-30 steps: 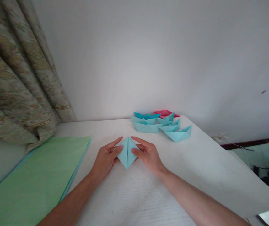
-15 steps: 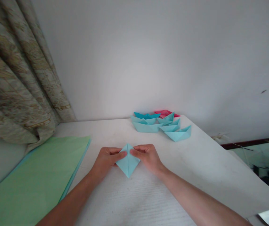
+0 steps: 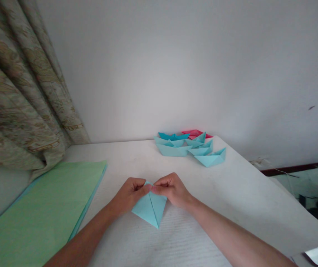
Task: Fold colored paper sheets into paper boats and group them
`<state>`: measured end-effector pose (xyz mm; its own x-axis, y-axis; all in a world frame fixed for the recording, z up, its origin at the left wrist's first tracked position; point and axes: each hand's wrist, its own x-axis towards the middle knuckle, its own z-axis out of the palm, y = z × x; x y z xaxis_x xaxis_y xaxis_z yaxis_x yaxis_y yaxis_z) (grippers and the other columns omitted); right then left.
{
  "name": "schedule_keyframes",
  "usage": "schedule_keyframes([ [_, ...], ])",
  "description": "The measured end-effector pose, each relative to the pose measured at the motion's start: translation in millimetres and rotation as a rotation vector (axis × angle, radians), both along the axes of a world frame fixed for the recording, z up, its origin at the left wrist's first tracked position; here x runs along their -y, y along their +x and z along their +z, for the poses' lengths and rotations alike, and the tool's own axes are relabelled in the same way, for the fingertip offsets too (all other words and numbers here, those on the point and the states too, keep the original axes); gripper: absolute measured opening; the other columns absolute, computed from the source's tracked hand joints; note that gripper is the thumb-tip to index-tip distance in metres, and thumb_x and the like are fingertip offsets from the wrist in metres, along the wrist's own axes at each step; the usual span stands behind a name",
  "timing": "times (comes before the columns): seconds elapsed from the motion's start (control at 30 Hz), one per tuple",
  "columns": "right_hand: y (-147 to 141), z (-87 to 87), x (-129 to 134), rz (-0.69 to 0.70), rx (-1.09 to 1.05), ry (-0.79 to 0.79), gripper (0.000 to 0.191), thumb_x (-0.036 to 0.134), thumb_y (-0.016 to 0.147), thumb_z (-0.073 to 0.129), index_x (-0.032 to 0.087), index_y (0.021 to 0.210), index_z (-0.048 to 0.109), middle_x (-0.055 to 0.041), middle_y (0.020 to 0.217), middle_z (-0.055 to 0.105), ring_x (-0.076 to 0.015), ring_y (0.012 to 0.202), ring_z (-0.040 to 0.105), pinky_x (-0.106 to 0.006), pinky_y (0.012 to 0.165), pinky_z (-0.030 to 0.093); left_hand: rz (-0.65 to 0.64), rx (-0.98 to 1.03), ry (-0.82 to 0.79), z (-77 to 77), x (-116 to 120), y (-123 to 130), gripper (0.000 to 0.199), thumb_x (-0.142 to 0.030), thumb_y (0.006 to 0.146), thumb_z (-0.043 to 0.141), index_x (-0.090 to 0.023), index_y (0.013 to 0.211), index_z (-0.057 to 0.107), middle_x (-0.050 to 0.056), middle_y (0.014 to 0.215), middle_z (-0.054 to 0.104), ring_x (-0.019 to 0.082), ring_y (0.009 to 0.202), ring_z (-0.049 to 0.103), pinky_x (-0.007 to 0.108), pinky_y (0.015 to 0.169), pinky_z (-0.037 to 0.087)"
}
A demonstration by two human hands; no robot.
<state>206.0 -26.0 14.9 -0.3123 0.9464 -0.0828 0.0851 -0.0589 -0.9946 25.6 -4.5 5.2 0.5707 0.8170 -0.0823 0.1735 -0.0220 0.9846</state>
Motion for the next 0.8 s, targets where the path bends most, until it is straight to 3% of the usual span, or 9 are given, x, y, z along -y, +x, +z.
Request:
schedule_keyframes([
  [0.13, -3, 1.0, 0, -0.004, 0.0, 0.011, 0.037, 0.048, 0.065, 0.071, 0.013, 0.055, 0.064, 0.0052, 0.043, 0.042, -0.0059, 0.043, 0.03, -0.022, 0.043, 0.02, 0.031, 0.022, -0.025, -0.4, 2, 1, 0.046, -0.055, 0.074, 0.058, -0.018, 0.052, 0.04, -0.006, 0.05, 0.027, 0.007, 0.045, 0.026, 0.02, 0.04, 0.018],
  [0.33, -5, 3.0, -4, -0.06, -0.078, -0.128, 0.041, 0.051, 0.059, 0.075, 0.016, 0.054, 0.055, 0.0005, 0.047, 0.058, -0.0116, 0.042, 0.052, -0.023, 0.043, 0.039, 0.318, 0.046, 0.088, 6.0, 1, -5, 0.045, -0.052, 0.077, 0.056, -0.018, 0.052, 0.041, -0.006, 0.048, 0.031, 0.008, 0.044, 0.032, 0.021, 0.041, 0.023],
  [0.43, -5, 3.9, -5, -0.053, -0.14, -0.156, 0.042, 0.052, 0.058, 0.075, 0.015, 0.054, 0.054, -0.0017, 0.049, 0.061, -0.0132, 0.044, 0.056, -0.026, 0.046, 0.045, 0.471, 0.071, 0.158, 7.0, -2, -8, 0.044, -0.049, 0.078, 0.057, -0.018, 0.051, 0.039, -0.006, 0.048, 0.03, 0.008, 0.045, 0.031, 0.021, 0.042, 0.024],
  [0.53, -4, 3.7, -6, -0.051, -0.162, -0.146, 0.04, 0.05, 0.06, 0.075, 0.014, 0.058, 0.059, -0.0033, 0.053, 0.063, -0.0141, 0.047, 0.058, -0.026, 0.048, 0.046, 0.518, 0.113, 0.145, 4.0, -7, -10, 0.044, -0.046, 0.078, 0.059, -0.018, 0.051, 0.04, -0.007, 0.047, 0.031, 0.007, 0.043, 0.03, 0.02, 0.041, 0.023],
  [0.63, -3, 3.0, -6, -0.108, -0.165, -0.108, 0.037, 0.048, 0.062, 0.074, 0.014, 0.059, 0.061, -0.0024, 0.053, 0.062, -0.0132, 0.047, 0.055, -0.027, 0.049, 0.044, 0.422, 0.179, 0.064, 0.8, -9, -11, 0.04, -0.045, 0.077, 0.062, -0.016, 0.053, 0.047, -0.006, 0.046, 0.04, 0.007, 0.041, 0.037, 0.019, 0.04, 0.028],
  [0.8, 0, 4.0, -8, -0.245, -0.134, 0.026, 0.032, 0.043, 0.067, 0.072, 0.013, 0.057, 0.062, 0.0024, 0.049, 0.052, -0.0086, 0.047, 0.043, -0.023, 0.048, 0.032, 0.027, 0.123, -0.127, 3.5, -4, -8, 0.038, -0.048, 0.078, 0.061, -0.014, 0.059, 0.057, 0.001, 0.046, 0.058, 0.012, 0.035, 0.053, 0.021, 0.036, 0.039],
])
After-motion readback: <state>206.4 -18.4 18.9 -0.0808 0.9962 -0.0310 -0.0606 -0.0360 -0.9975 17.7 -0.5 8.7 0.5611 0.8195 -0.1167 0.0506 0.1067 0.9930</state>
